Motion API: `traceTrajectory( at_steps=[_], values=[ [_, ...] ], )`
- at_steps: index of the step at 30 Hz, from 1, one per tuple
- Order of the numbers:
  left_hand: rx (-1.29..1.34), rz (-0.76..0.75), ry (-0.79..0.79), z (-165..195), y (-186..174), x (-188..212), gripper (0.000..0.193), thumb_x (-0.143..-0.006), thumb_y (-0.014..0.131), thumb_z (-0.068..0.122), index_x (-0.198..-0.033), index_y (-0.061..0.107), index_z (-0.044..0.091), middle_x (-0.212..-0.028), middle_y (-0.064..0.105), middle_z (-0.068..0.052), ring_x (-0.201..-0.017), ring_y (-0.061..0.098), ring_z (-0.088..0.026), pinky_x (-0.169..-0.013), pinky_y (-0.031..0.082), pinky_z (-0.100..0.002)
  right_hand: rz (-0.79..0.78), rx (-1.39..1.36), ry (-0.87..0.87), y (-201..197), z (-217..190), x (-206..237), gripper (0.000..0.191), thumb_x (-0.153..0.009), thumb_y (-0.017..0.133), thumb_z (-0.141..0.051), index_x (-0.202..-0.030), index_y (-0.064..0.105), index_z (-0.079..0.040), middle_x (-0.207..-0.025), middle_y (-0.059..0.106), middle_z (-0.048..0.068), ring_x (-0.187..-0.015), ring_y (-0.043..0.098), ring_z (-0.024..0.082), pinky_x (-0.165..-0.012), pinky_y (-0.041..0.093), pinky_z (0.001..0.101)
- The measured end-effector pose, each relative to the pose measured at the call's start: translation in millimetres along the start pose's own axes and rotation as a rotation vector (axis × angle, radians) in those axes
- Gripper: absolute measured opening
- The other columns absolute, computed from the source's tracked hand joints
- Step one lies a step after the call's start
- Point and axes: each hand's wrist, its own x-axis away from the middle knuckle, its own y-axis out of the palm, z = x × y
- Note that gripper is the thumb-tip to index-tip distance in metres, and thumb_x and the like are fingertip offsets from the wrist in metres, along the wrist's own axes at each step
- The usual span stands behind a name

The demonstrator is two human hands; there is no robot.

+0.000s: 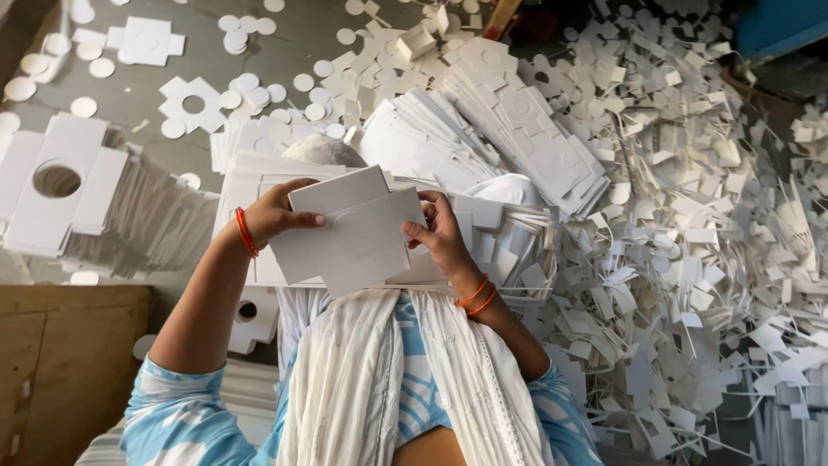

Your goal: The person sits on the floor and sorts through stacks of white paper cutouts with circular holes. They pick up sheets, separate them, and place them into piles while surrounded by loose paper pieces.

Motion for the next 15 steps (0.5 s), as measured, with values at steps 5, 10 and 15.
traceTrajectory(
  at_steps=[5, 10, 15],
  values=[
    [-0.342, 0.266, -0.085, -31.8, 5.6, 9.0, 0.082, -0.076, 0.085, 0.031, -0.146, 0.050, 0.009, -0.116, 0.068, -0.017, -0.101, 0.067, -0.028, -0.087, 0.056, -0.038, 0.047, 0.089, 0.044, 10.3, 20.9, -7.9, 0.056, -0.092, 0.078, -0.018, -0.136, 0.047, -0.002, -0.098, 0.064, 0.009, -0.084, 0.067, 0.014, -0.066, 0.062, 0.0285],
    [-0.671, 0.774, 0.448, -45.3, 20.5, 26.5, 0.076, -0.084, 0.084, 0.022, -0.148, 0.047, 0.001, -0.147, 0.054, -0.023, -0.133, 0.052, -0.040, -0.111, 0.044, -0.046, 0.085, 0.121, 0.072, 10.2, 21.7, -15.0, 0.054, -0.092, 0.075, -0.019, -0.134, 0.047, -0.002, -0.101, 0.068, 0.011, -0.081, 0.070, 0.015, -0.062, 0.061, 0.0295],
    [-0.769, 0.665, 0.215, -35.7, 39.4, 54.1, 0.095, -0.082, 0.086, 0.035, -0.154, 0.035, 0.001, -0.152, 0.047, -0.019, -0.144, 0.041, -0.038, -0.123, 0.034, -0.046, 0.136, 0.484, -0.053, 13.2, 10.6, -4.3, 0.051, -0.094, 0.075, -0.030, -0.132, 0.055, -0.003, -0.100, 0.072, 0.011, -0.080, 0.071, 0.017, -0.066, 0.059, 0.0315]
  ],
)
